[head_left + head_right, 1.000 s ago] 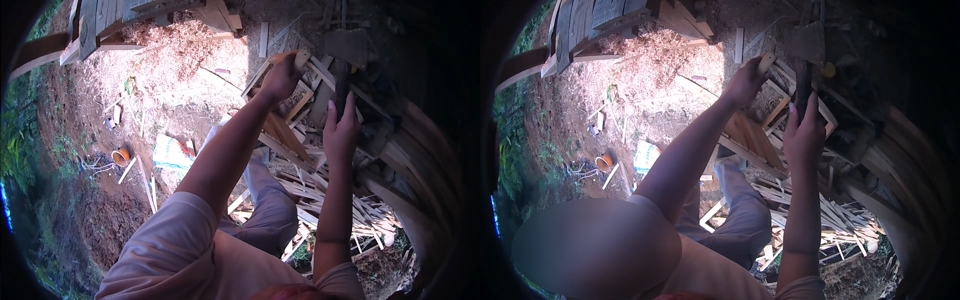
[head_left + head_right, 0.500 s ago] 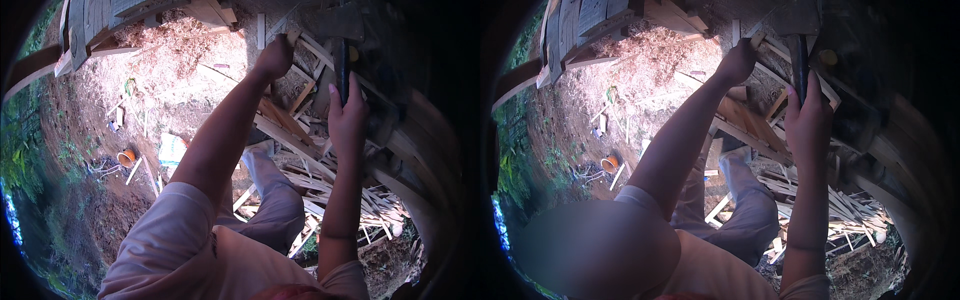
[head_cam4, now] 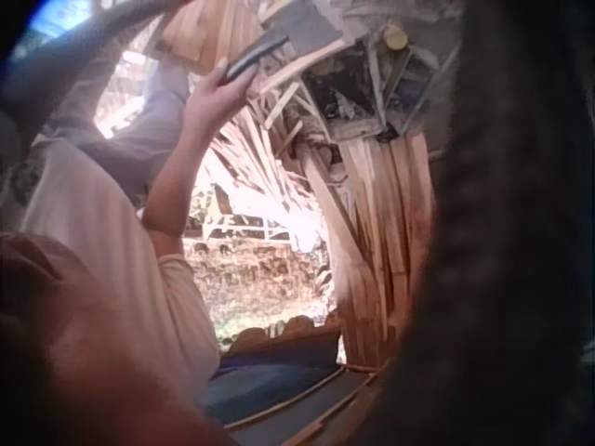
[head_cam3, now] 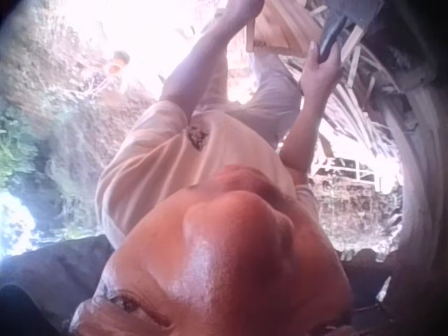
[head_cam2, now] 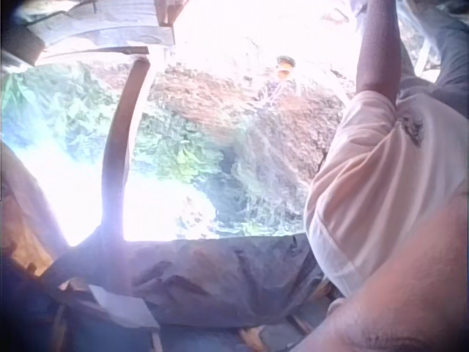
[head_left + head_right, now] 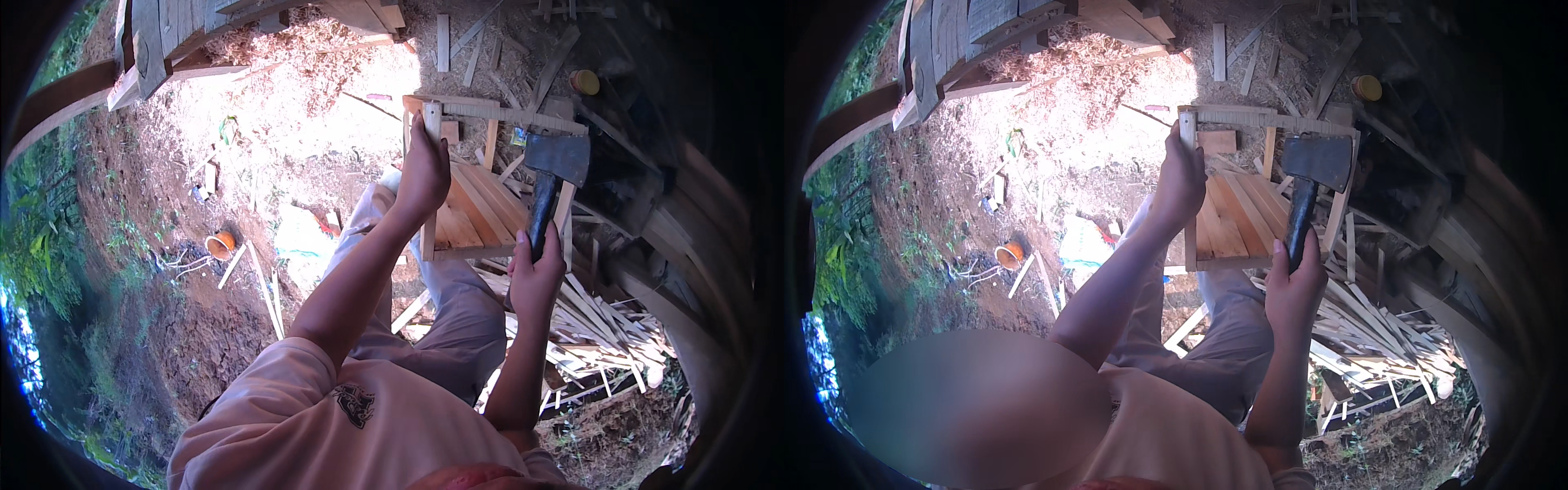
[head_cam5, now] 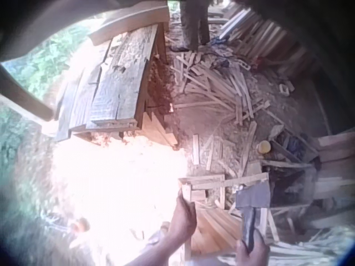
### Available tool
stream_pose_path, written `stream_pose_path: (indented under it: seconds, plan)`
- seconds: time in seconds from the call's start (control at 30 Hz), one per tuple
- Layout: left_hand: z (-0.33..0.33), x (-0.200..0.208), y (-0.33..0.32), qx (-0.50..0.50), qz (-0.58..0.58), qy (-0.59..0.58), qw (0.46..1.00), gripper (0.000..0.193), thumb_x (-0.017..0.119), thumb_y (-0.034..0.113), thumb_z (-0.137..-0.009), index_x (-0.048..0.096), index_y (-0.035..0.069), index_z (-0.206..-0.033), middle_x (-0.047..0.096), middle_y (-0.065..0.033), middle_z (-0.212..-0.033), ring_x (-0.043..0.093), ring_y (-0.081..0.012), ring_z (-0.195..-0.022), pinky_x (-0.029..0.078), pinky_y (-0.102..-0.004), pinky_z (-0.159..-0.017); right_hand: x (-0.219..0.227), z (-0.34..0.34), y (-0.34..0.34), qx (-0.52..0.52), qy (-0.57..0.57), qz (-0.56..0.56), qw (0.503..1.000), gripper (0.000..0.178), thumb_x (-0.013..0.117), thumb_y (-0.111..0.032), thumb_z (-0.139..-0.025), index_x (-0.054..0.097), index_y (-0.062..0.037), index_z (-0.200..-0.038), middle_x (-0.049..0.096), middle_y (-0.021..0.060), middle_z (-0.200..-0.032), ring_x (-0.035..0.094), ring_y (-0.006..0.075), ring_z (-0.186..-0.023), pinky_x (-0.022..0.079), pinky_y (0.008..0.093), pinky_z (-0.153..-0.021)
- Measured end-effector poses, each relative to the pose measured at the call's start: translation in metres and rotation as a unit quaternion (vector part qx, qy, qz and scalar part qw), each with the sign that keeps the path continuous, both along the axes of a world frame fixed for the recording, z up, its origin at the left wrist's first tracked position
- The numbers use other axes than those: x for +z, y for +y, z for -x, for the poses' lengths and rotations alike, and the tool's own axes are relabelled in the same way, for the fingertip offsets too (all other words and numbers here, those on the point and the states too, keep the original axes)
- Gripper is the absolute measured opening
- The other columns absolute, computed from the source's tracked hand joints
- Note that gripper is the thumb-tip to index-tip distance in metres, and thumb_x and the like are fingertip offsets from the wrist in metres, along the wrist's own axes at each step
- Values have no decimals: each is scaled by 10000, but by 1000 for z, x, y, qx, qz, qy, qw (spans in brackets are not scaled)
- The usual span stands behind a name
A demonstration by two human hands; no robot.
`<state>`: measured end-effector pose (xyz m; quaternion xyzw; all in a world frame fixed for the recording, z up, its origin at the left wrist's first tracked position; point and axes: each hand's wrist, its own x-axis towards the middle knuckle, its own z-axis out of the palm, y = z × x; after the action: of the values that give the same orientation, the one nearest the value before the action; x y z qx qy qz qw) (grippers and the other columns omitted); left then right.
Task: The person sits on the ground and uses a hammer to drive nails into wooden pieces to assemble a small wooden stool. They repeatedly position the wood, strike the nails, and inspect the joints to ensure stability.
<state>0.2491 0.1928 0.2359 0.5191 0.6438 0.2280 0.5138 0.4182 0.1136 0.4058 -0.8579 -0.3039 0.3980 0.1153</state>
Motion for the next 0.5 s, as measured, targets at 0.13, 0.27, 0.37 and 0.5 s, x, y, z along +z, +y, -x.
stream_pose_path:
  seconds: [0.13, 0.27, 0.37, 0.5]
  plan:
    - [40, -11, -6, 37, 63, -60, 996, 566, 484, 129, -1105, 224, -54, -1573, 656, -397, -1176, 676, -544, -1077, 526, -550, -921, -37, -8, -59, 19, 22, 49, 998, 253, 756, -180, -960, 606, 2, -1053, 646, 137, -731, 662, 311, -639, 502, 454, -642]
    - [73, -43, -5, 11, 38, -38, 998, 436, 471, 161, -1123, 311, 15, -1501, 659, -228, -841, 671, -375, -707, 515, -498, -653, -71, -24, -115, 43, -23, 34, 998, 284, 806, -182, -900, 575, -27, -959, 604, 117, -658, 635, 334, -598, 490, 479, -637]
    - [82, -47, 4, -9, 56, -39, 998, 391, 490, 175, -1128, 338, 17, -1452, 636, -195, -811, 656, -333, -685, 513, -492, -644, -72, -26, -125, 54, -45, -42, 997, 347, 777, -166, -907, 600, -21, -1168, 641, 110, -982, 658, 255, -889, 510, 404, -763]
    - [77, -55, 12, -20, 36, -46, 998, 373, 531, 176, -1121, 370, 15, -1416, 640, -182, -834, 679, -295, -694, 539, -445, -644, -90, -37, -111, -200, 234, -97, 947, 630, 761, -108, -885, 525, -35, -1465, 573, 64, -1223, 582, 176, -1104, 503, 342, -906]
